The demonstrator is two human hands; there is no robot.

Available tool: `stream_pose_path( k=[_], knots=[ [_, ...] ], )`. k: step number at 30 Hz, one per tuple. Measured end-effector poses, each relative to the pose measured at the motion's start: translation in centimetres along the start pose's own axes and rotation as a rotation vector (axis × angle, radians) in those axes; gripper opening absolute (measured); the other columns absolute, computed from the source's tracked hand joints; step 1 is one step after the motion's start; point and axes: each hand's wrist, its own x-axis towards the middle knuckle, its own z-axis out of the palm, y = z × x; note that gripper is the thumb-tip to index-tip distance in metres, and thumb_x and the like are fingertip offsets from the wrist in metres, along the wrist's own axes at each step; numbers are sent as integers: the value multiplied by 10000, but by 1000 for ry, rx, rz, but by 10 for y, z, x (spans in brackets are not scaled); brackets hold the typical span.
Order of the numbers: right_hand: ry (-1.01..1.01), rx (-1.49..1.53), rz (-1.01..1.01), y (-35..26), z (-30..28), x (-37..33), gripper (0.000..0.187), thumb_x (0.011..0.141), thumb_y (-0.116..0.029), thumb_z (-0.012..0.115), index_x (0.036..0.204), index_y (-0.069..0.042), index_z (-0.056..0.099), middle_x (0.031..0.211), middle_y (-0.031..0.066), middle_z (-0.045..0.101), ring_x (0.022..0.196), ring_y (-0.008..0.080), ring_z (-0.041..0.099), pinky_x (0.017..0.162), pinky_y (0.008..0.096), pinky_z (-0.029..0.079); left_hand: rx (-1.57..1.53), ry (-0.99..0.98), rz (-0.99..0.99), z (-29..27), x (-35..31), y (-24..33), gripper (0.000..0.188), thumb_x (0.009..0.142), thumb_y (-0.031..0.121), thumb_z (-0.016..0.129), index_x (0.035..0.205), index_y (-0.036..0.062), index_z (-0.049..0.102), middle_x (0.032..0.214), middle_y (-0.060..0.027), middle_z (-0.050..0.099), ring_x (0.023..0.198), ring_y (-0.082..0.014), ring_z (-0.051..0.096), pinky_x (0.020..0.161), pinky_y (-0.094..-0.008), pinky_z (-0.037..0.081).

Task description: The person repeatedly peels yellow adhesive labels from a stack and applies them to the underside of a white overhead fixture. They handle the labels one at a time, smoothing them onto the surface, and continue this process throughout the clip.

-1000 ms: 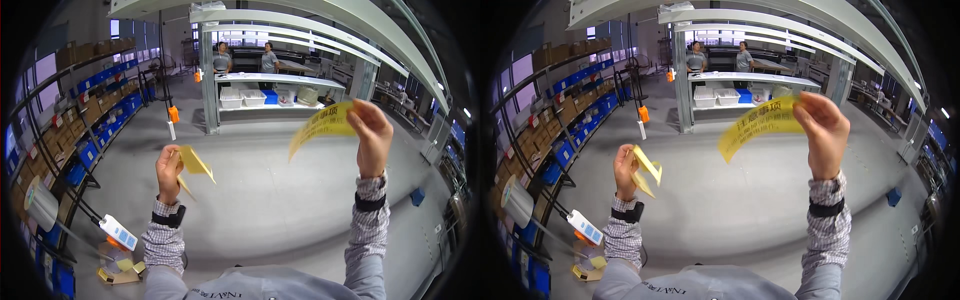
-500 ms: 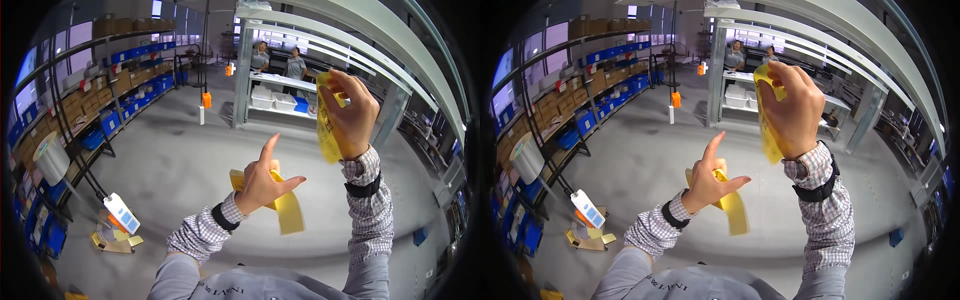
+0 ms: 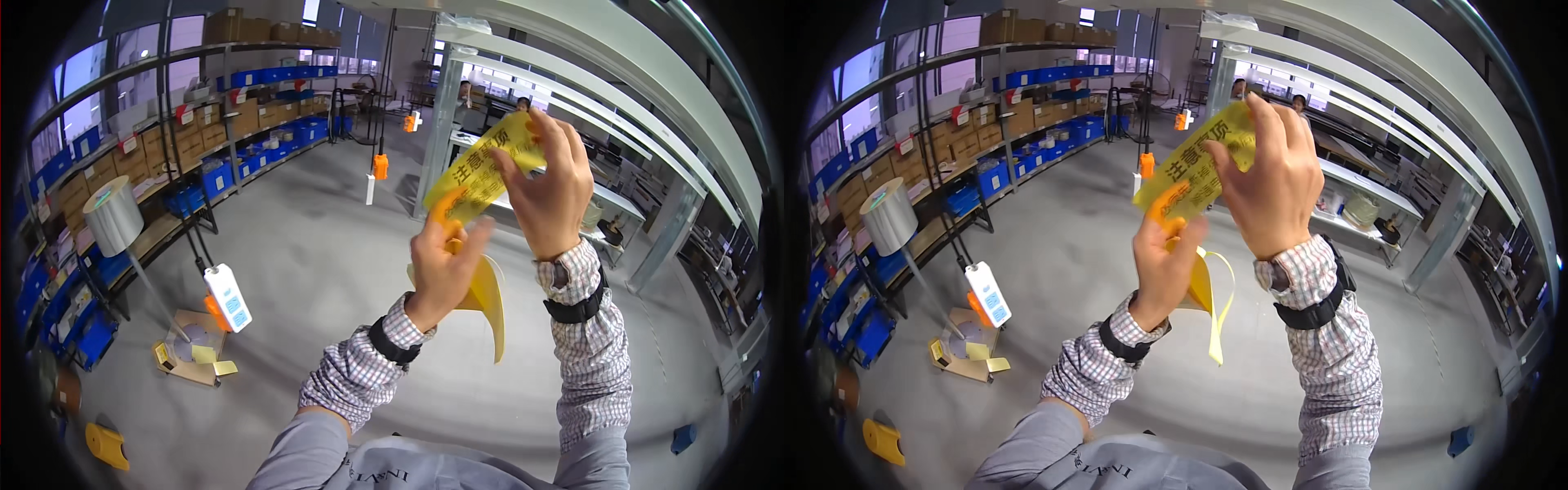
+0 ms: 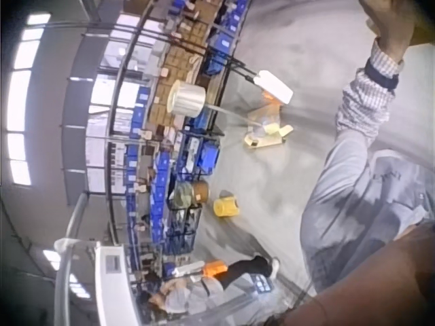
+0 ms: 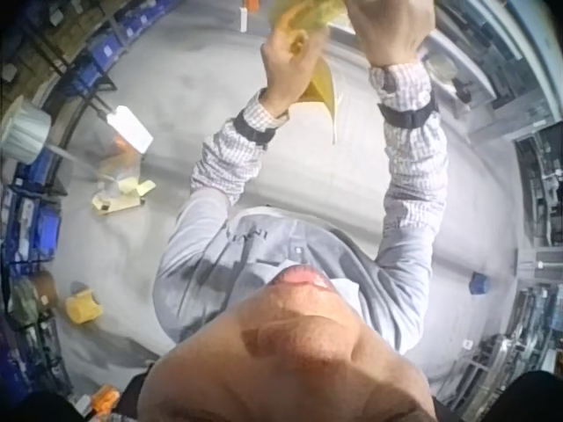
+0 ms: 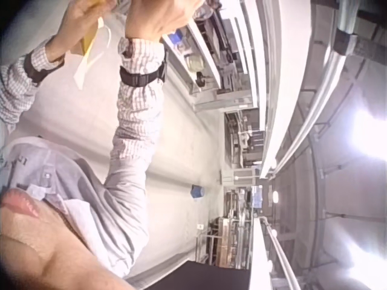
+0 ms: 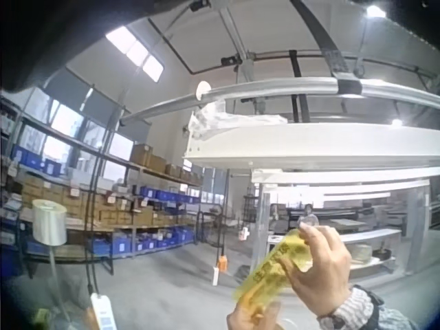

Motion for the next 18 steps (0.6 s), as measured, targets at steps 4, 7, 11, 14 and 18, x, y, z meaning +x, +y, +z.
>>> stream_pose_path(
  k=[4,7,11,14,18],
  knots=[
    [23,366,102,-2,-13,-2,368,709,40,669,1060,-42,596,908,99,637,775,190,635,658,274,512,-20,46,-16,-35,7,11,225,921,159,500,970,-27,616,589,56,436,506,-12,367,437,-199,284],
    [47,817,353,-11,-16,-12,333,768,54,636,1095,7,592,902,95,662,837,127,634,680,228,511,80,40,66,-59,13,17,252,943,171,469,956,-18,635,573,62,423,505,-10,347,433,-207,269],
    [-1,1069,506,-19,-16,-18,212,782,45,638,993,26,630,899,97,661,844,150,637,741,230,512,323,-8,252,-91,37,15,251,926,205,505,942,-3,644,497,-49,471,423,-105,448,402,-262,318],
    [-58,1179,505,-15,-6,-16,139,756,-2,683,893,-21,670,1100,122,590,1018,190,565,842,291,481,427,-54,393,-108,63,7,246,917,210,515,927,2,646,490,-113,500,398,-177,511,392,-290,347],
    [62,1037,322,-6,12,-7,135,749,-24,694,879,-57,685,1173,104,518,1056,175,500,837,290,459,360,-127,459,-118,96,3,263,915,231,515,888,1,642,498,-116,505,408,-212,517,397,-310,355]
  ],
)
